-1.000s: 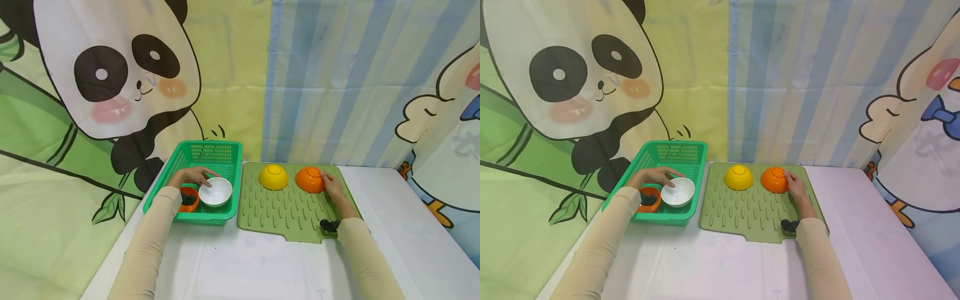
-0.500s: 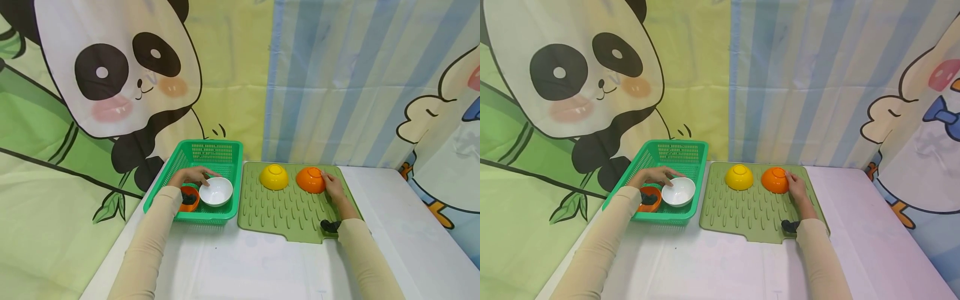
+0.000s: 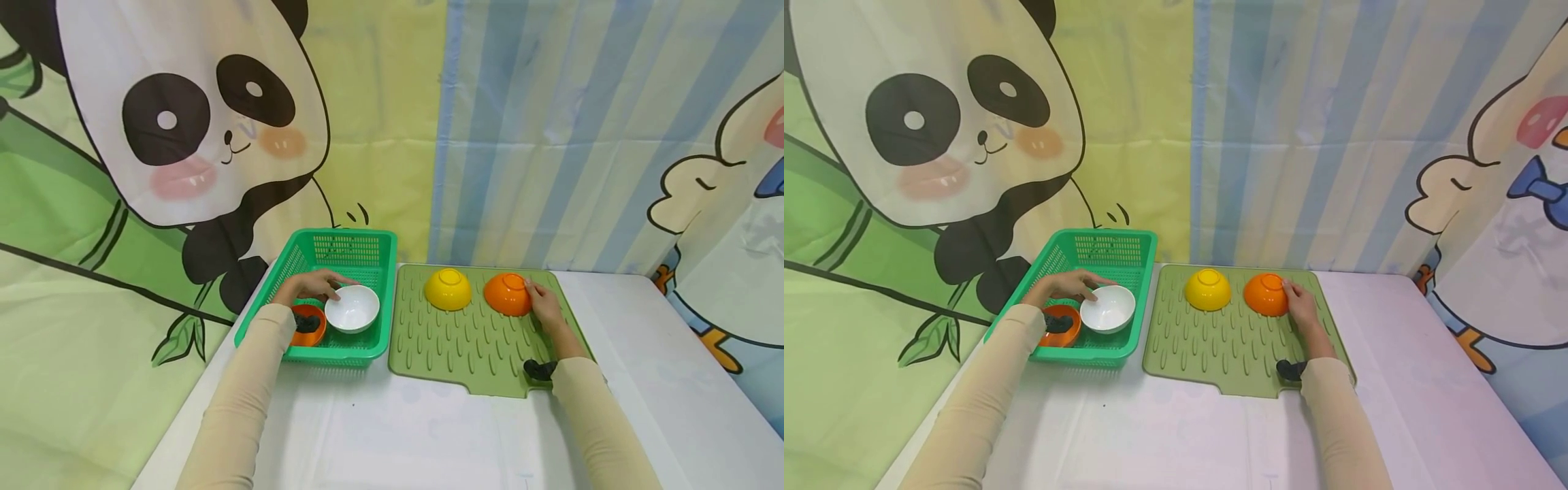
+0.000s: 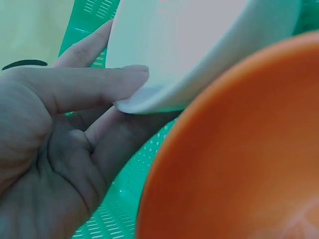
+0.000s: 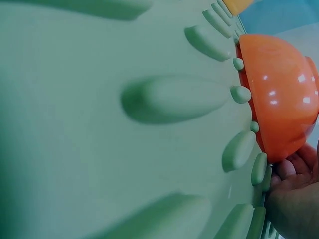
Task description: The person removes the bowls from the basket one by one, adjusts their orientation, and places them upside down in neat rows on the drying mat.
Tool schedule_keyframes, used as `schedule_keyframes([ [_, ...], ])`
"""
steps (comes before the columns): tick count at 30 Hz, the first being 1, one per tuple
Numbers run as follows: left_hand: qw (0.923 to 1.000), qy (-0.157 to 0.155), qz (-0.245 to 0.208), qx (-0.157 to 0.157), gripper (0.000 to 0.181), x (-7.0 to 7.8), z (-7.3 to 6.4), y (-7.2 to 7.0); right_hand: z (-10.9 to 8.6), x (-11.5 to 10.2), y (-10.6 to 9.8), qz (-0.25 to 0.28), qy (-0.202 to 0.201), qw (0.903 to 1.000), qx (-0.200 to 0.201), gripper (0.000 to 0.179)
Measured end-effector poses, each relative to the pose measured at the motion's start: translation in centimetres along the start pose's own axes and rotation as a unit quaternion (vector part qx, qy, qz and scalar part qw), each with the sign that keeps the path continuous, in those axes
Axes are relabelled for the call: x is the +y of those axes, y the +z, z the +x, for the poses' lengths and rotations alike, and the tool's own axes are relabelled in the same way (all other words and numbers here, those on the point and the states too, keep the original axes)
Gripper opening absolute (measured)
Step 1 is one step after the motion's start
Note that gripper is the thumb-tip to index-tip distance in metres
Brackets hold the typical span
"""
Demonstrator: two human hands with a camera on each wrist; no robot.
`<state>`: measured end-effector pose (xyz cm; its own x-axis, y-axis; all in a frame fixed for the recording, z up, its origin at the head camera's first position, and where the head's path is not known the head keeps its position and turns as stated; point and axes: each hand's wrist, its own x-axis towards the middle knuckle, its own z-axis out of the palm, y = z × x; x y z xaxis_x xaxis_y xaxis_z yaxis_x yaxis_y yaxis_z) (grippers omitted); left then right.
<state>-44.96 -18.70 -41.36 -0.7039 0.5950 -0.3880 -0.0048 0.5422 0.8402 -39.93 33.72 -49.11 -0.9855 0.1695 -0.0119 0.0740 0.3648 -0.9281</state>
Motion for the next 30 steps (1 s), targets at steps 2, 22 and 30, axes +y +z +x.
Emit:
schedule_keyframes([
  [2, 1.0, 0.008, -0.004, 0.003, 0.051, 0.0, -0.6, -0.2, -0.2, -0.1, 0.2, 0.0, 0.003, 1.0, -0.003, 0.073],
  [22, 0.9973, 0.065, -0.006, 0.034, 0.052, 9.2, -7.5, 0.4, -0.5, -0.8, -0.2, -0.039, 0.008, 0.9991, 0.014, 0.073],
  [30, 0.9967, 0.078, -0.004, -0.021, 0.049, 13.9, -9.0, 4.8, -0.4, -0.9, -0.1, -0.099, 0.004, 0.995, 0.011, 0.071],
])
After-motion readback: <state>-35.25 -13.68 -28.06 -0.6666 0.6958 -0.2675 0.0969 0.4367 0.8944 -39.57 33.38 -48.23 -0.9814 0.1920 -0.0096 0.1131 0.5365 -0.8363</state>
